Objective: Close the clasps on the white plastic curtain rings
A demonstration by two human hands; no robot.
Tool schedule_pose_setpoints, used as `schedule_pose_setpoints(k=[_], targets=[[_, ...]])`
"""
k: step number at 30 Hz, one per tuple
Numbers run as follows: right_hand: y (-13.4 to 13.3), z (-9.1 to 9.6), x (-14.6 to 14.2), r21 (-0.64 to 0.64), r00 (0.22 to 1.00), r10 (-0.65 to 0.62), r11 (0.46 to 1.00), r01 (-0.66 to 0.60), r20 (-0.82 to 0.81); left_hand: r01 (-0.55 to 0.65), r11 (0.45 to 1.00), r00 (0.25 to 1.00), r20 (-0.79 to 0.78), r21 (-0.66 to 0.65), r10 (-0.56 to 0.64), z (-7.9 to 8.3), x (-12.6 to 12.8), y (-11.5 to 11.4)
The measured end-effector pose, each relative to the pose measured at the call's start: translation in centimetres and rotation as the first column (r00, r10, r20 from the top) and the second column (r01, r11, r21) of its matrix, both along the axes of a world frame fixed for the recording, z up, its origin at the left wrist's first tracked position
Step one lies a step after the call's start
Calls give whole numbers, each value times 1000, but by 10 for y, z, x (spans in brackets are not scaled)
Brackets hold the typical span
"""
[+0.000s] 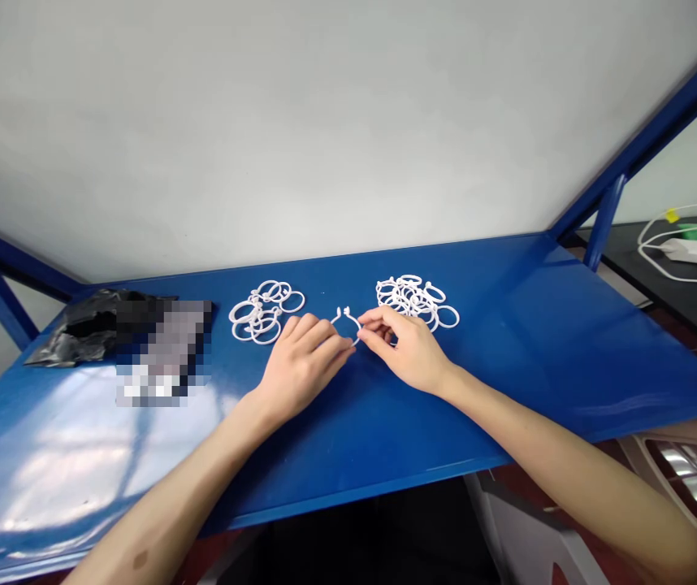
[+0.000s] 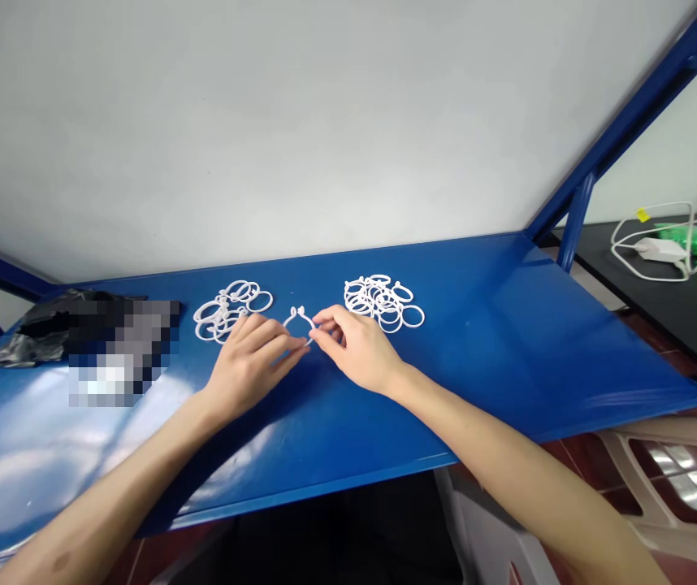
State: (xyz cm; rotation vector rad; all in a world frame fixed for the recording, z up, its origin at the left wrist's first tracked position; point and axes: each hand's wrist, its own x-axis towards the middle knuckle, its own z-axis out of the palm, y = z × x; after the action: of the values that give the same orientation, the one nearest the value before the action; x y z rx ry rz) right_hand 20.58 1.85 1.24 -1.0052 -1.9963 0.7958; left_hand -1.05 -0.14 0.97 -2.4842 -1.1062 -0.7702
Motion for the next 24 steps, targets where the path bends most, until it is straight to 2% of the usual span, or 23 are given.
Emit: schedule_pose_setpoints(k=[5, 8, 11, 13, 15, 18, 20, 24], targets=[[-1, 0, -4, -123, 993, 14, 992, -29, -120, 49, 999, 998, -39, 12, -49, 1, 3, -3], [0, 0, -5, -130, 988, -5, 991, -15, -155, 91, 996, 996, 14, 22, -92, 3, 3, -3], [0, 1, -3, -42, 985, -14, 999, 7, -171, 42, 999, 979, 199, -27, -36, 4, 5, -3], [0, 2, -1, 43, 988, -3, 999, 9, -152, -55, 989, 929, 354, -140, 102, 2, 6, -3], [-1, 1, 0, 122, 993, 31, 992, -17, -113, -83, 952, 868, 447, -295, 215, 1, 6, -2], [-2, -4, 0, 187, 994, 95, 979, -82, -62, 27, 890, 826, 512, -454, 236, 0, 7, -1], [-3, -7, -1, 214, 991, 126, 970, -115, -38, 95, 867, 808, 546, -489, 219, -1, 7, 0], [-5, -10, -1, 282, 990, 143, 950, -135, -8, 149, 847, 796, 570, -510, 203, 0, 6, -1]])
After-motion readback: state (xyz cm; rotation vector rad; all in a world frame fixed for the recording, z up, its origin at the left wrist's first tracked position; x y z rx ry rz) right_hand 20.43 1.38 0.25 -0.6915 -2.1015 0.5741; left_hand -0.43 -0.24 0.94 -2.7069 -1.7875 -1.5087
